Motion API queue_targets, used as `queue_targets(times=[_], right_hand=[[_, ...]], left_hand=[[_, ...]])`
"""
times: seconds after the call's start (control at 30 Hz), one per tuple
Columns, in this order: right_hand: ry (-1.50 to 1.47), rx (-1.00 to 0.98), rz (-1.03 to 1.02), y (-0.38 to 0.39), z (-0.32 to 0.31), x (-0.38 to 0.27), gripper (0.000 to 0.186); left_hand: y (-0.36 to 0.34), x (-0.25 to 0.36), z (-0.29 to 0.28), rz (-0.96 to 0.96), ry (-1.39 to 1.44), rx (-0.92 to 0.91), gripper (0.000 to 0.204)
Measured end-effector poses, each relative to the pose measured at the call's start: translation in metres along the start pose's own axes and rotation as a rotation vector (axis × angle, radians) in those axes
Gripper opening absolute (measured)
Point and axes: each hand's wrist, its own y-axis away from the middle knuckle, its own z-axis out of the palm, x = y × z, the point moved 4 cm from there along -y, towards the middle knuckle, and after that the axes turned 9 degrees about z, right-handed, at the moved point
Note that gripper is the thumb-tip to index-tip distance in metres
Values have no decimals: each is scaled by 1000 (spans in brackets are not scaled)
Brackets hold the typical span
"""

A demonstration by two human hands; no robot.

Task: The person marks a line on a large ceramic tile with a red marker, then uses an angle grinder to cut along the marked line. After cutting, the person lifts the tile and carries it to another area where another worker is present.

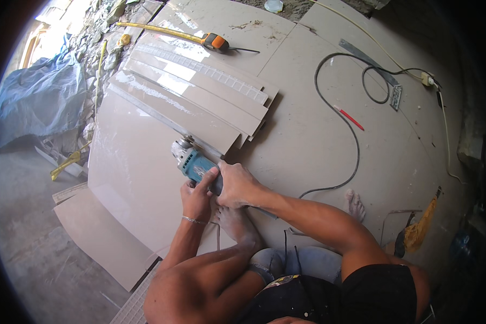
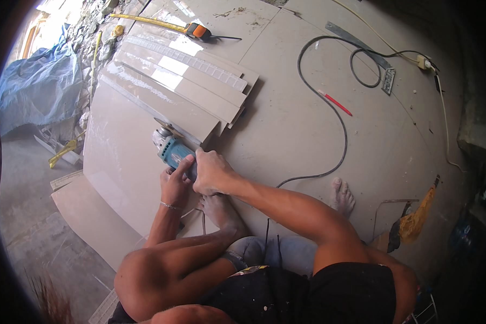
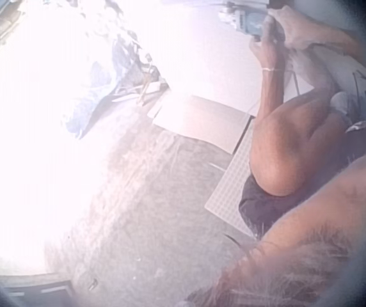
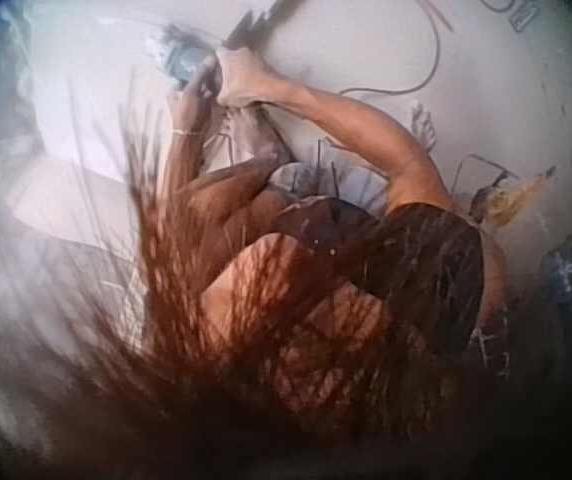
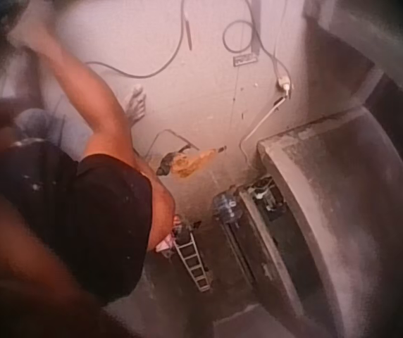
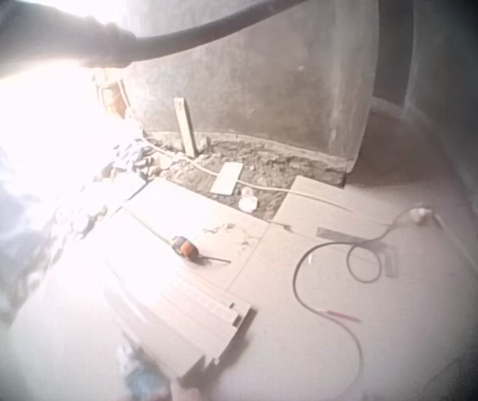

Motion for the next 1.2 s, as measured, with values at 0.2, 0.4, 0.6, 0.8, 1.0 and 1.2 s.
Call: queue_targets(times=[0.2, 0.4, 0.6, 0.8, 1.0, 1.2], right_hand=[[21, -32, -21, 8, -3, 3, 61], [42, -27, 7, 13, -2, 11, 73], [37, -30, 13, 19, 1, 23, 72], [24, -23, 3, 20, 3, 27, 71], [31, -8, -11, 21, 3, 31, 69], [26, -16, -8, 24, 1, 33, 66]], left_hand=[[9, 0, 8, 7, -22, -8, 34], [18, -2, 15, -1, 18, -23, 34], [23, -9, 19, 18, 28, -11, 29], [24, -14, 18, 25, -4, -8, 30], [23, -22, 19, 34, 20, -16, 34], [27, -25, 21, 29, 22, -22, 35]])
